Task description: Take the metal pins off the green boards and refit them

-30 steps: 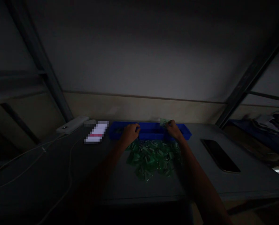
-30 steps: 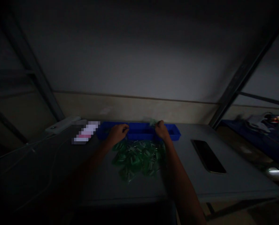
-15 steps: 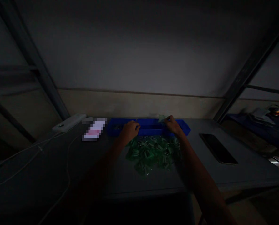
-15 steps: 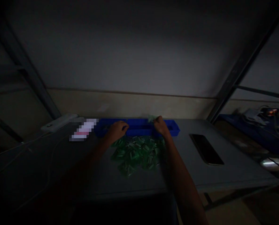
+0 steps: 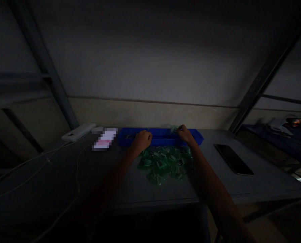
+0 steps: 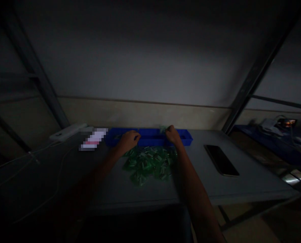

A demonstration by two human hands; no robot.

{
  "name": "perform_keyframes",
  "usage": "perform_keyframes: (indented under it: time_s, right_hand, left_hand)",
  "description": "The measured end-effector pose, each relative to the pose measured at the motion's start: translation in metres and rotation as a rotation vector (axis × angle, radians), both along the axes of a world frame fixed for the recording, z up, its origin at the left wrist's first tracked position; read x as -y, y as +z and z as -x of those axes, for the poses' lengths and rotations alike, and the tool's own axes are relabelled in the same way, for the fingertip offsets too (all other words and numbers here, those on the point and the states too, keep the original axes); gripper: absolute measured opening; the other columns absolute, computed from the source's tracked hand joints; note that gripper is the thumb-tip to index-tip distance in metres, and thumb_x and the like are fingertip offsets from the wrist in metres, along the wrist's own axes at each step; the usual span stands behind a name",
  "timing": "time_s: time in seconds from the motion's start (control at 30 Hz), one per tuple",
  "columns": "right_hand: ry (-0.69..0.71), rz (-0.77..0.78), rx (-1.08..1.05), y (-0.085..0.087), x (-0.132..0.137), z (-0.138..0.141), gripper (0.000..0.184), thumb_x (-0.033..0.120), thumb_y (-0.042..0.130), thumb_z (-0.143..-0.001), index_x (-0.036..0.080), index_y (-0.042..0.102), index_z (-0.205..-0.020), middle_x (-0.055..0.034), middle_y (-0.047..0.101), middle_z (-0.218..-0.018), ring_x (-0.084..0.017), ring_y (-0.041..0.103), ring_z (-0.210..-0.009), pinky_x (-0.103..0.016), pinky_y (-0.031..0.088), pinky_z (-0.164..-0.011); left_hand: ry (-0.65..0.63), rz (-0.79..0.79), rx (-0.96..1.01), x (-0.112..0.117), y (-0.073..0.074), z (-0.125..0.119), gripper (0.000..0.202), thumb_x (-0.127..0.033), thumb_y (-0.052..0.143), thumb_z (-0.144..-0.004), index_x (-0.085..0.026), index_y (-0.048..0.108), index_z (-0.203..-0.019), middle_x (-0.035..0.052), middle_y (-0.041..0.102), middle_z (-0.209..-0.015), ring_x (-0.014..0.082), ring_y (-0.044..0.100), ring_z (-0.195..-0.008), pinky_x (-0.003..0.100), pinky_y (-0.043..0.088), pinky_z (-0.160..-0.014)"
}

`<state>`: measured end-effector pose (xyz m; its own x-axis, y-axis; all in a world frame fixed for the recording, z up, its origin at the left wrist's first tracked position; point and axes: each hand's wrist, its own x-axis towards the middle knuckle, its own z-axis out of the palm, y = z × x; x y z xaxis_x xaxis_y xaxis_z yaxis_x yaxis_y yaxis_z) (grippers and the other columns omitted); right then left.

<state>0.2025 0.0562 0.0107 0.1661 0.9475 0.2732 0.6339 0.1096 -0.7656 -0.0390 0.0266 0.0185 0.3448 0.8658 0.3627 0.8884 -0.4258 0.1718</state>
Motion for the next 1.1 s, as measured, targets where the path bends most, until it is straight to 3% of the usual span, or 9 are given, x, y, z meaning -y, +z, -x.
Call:
perform_keyframes:
  time_s: [0.1,0.27,0.43,0.53,0.63,0.73,0.87,1.0,1.1]
  right_hand:
    - [-0.009,-0.123,-0.074,0.004,0.004,0.002,0.011,0.031,0.049,-0.074,0.021,0.044,-0.074,-0.0001,0.055,-0.067,-0.017,0.051,-0.065,-0.028,0.038,-0.062]
    - [-0.096,-0.615,-0.019,0.008,0.029,0.029,0.010,0.029,0.049,-0.077,0.019,0.050,-0.077,-0.0037,0.054,-0.078,-0.017,0.050,-0.074,-0.030,0.041,-0.069]
    - [0.134,-0.701,0.252,-0.001,0.058,0.074,0.011,0.019,0.045,-0.082,0.019,0.055,-0.078,-0.0042,0.054,-0.071,-0.019,0.048,-0.071,-0.031,0.040,-0.069]
    - [0.195,-0.674,0.348,-0.005,0.065,0.089,0.015,0.016,0.043,-0.081,0.018,0.058,-0.079,-0.0064,0.057,-0.074,-0.021,0.049,-0.076,-0.032,0.040,-0.071]
    - [0.236,-0.615,0.309,-0.006,0.067,0.092,0.016,0.015,0.045,-0.080,0.017,0.061,-0.085,-0.0082,0.061,-0.083,-0.022,0.051,-0.085,-0.035,0.040,-0.079]
    - [0.266,-0.493,0.084,-0.005,0.066,0.091,0.016,0.024,0.050,-0.080,0.016,0.062,-0.086,-0.0080,0.062,-0.088,-0.022,0.053,-0.087,-0.034,0.041,-0.081]
    - [0.265,-0.275,-0.314,-0.005,0.062,0.088,0.034,0.044,0.045,-0.083,0.015,0.063,-0.079,-0.0035,0.063,-0.074,-0.018,0.055,-0.071,-0.030,0.042,-0.067]
    - [0.258,-0.300,-0.410,-0.008,0.056,0.084,0.033,0.043,0.047,-0.081,0.015,0.065,-0.081,-0.0027,0.064,-0.073,-0.017,0.055,-0.069,-0.028,0.042,-0.065]
    - [0.210,-0.425,-0.273,-0.009,0.056,0.081,0.028,0.035,0.048,-0.082,0.015,0.067,-0.089,-0.0055,0.063,-0.081,-0.018,0.056,-0.075,-0.030,0.044,-0.070]
  left_hand:
    - [-0.014,-0.022,0.048,0.001,-0.004,0.001,0.025,-0.020,0.044,-0.082,-0.018,0.069,-0.083,0.0092,0.065,-0.097,0.0216,0.058,-0.097,0.032,0.042,-0.089]
    - [-0.060,-0.115,0.417,0.014,0.003,-0.009,0.022,-0.025,0.051,-0.080,-0.017,0.069,-0.090,0.0103,0.061,-0.108,0.0233,0.053,-0.107,0.036,0.038,-0.097]
    - [-0.142,0.272,0.961,0.023,0.010,-0.018,0.043,-0.048,0.040,-0.083,-0.013,0.065,-0.083,0.0066,0.066,-0.076,0.0181,0.061,-0.073,0.028,0.048,-0.067]
    - [-0.141,0.350,1.104,0.020,0.005,-0.015,0.039,-0.049,0.049,-0.078,-0.013,0.063,-0.078,0.0041,0.064,-0.068,0.0161,0.059,-0.065,0.024,0.044,-0.056]
    - [-0.147,0.224,1.047,0.018,0.002,-0.010,0.027,-0.037,0.053,-0.077,-0.012,0.064,-0.084,0.0045,0.065,-0.074,0.0170,0.060,-0.070,0.025,0.045,-0.061]
    - [-0.179,-0.019,0.817,0.020,0.000,-0.009,0.021,-0.020,0.051,-0.078,-0.015,0.065,-0.093,0.0068,0.065,-0.090,0.0190,0.059,-0.087,0.031,0.046,-0.079]
    - [-0.281,-0.219,0.568,0.024,-0.006,-0.011,0.043,-0.001,0.042,-0.074,-0.018,0.064,-0.107,0.0076,0.058,-0.106,0.0181,0.053,-0.102,0.034,0.040,-0.094]
    - [-0.320,-0.232,0.567,0.025,-0.008,-0.012,0.049,0.002,0.043,-0.070,-0.021,0.064,-0.108,0.0069,0.054,-0.111,0.0174,0.050,-0.105,0.034,0.039,-0.097]
    - [-0.276,-0.104,0.719,0.025,-0.002,-0.013,0.029,-0.008,0.049,-0.073,-0.019,0.070,-0.090,0.0061,0.061,-0.096,0.0178,0.055,-0.094,0.032,0.042,-0.089]
